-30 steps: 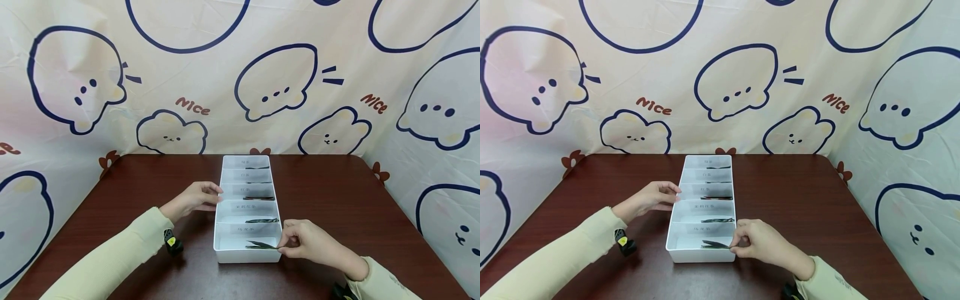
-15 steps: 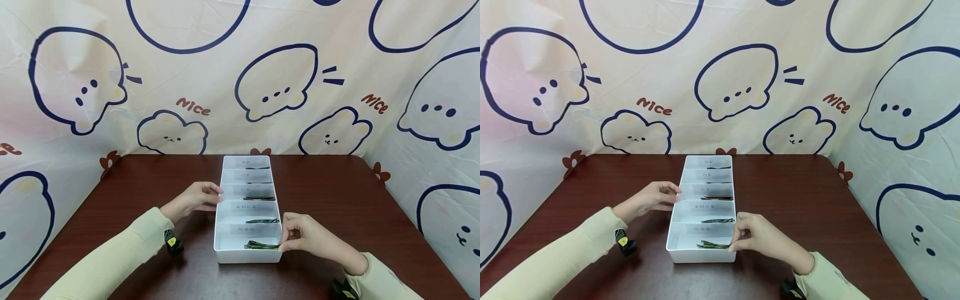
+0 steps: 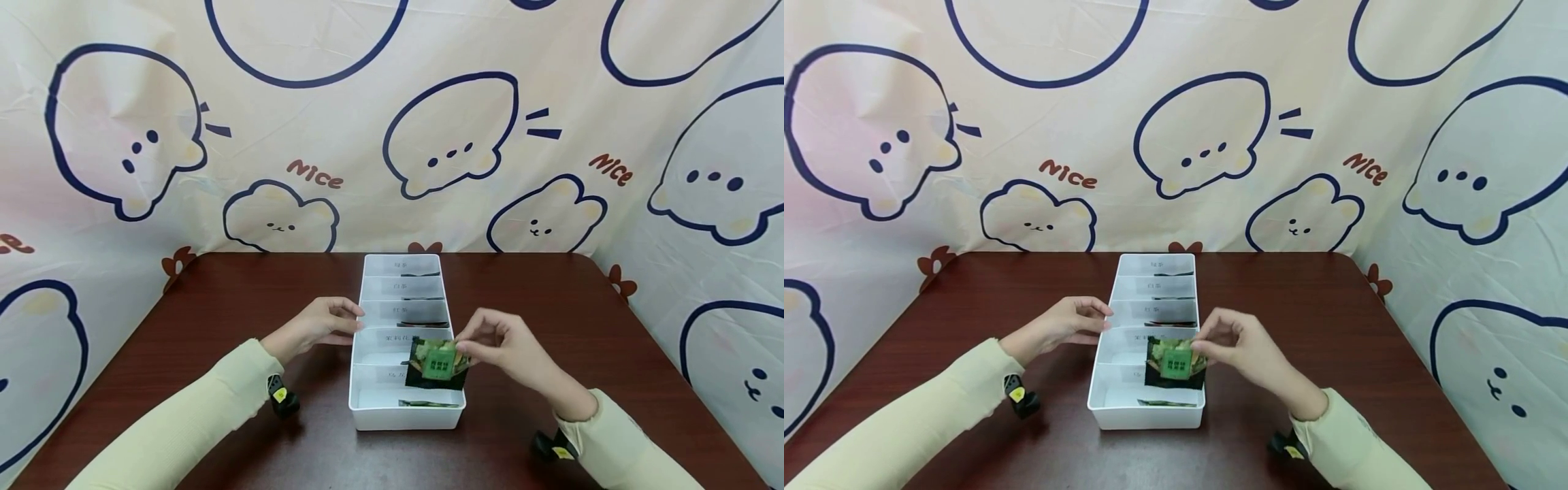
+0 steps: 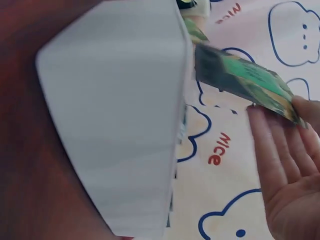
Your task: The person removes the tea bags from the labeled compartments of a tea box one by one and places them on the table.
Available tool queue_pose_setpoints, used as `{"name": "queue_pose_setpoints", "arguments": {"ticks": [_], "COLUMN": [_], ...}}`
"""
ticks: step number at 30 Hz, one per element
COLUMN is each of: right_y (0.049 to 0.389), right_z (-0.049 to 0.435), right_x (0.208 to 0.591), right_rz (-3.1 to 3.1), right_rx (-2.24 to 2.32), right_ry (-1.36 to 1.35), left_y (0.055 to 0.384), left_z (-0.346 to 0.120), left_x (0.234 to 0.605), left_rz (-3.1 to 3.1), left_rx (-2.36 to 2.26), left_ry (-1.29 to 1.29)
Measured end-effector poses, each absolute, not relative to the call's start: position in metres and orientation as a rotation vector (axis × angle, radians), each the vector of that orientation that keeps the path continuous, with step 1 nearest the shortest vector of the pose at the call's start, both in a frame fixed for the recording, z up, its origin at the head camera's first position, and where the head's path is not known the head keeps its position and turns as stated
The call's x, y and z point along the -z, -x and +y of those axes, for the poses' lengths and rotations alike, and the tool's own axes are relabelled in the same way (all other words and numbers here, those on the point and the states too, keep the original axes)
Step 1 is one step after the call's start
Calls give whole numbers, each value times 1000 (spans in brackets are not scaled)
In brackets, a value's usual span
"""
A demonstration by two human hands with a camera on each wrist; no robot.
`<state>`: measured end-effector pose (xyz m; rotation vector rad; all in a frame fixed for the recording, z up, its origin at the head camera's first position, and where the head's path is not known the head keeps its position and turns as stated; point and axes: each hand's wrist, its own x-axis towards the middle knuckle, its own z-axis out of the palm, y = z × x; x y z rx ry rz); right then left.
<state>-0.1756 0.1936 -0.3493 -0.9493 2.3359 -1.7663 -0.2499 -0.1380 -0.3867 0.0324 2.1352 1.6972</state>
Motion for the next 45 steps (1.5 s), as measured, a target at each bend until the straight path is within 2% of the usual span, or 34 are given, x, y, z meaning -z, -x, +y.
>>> {"name": "queue_pose_setpoints", "arguments": {"ticks": [8,13,18,23,30,37,45], "right_y": [211,248,288,321,350,364,369], "right_z": [204,219,233,244,251,254,258], "right_x": [326,314,312,330,369,398,412], "right_rz": [2281,2226,2302,2383,2429,2363,2333], "right_rx": [2097,2266,2249,2104,1796,1632,1593], "right_ry": [700,554,342,164,60,5,-20], "left_y": [250,250,250,250,250,250,250], "left_z": [-139,-139,-139,-139,-139,-137,-138], "left_x": [388,387,386,387,387,387,386], "left_rz": [2141,2137,2135,2133,2140,2144,2142], "left_rx": [-1678,-1682,-1688,-1688,-1693,-1689,-1688], "left_ry": [-36,-37,-34,-30,-32,-27,-19]}}
